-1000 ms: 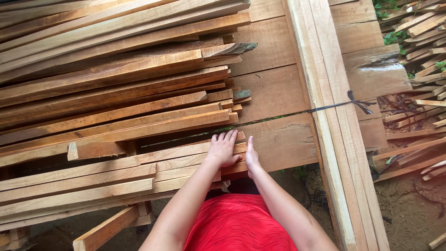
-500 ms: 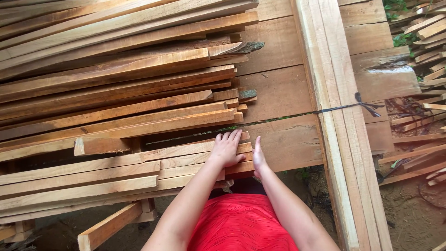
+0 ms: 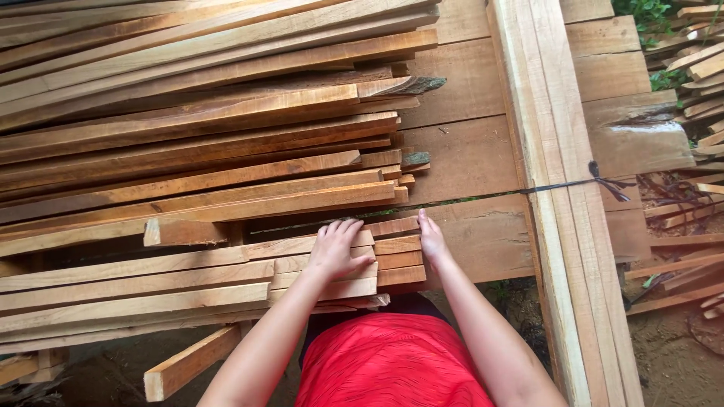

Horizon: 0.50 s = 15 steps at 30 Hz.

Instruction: The person stacks several long wooden planks on top of a larger pile of lumber. They align the planks by hand and then use a black strap to tie the stack together.

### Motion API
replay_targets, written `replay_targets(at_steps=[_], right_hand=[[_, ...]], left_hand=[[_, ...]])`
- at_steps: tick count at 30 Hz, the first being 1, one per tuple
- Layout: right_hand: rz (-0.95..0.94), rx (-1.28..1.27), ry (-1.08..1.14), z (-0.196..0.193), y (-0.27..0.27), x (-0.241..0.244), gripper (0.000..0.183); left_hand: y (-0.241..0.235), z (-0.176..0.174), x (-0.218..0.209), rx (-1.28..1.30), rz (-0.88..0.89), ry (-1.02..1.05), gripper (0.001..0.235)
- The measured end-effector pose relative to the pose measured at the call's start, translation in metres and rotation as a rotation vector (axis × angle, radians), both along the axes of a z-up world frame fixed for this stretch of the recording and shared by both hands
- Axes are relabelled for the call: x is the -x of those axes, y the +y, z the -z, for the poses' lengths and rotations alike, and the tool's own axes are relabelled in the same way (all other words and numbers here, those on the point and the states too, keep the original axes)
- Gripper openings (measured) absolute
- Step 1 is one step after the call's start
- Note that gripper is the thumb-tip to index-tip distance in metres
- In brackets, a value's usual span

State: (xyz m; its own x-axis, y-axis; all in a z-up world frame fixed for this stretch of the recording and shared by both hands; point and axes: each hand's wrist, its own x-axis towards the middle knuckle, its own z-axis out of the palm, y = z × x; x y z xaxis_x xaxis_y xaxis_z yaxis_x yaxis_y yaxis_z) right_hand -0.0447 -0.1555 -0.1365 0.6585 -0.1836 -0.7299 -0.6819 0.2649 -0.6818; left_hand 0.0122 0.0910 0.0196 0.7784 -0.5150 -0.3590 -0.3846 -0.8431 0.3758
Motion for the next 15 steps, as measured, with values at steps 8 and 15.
replay_targets(at_steps=[8,15], right_hand=[[-0.055,0.095,-0.045,-0.008,0.019,-0.013,0.072],[-0.108,0.133,0.013,-0.036,0.019,-0.019,0.072]], left_hand=[[0.020,-0.005,-0.003,0.116,0.027,-0.027,0.082],[0.024,0.005,0.011,0.146,0.219,-0.299,0.059]])
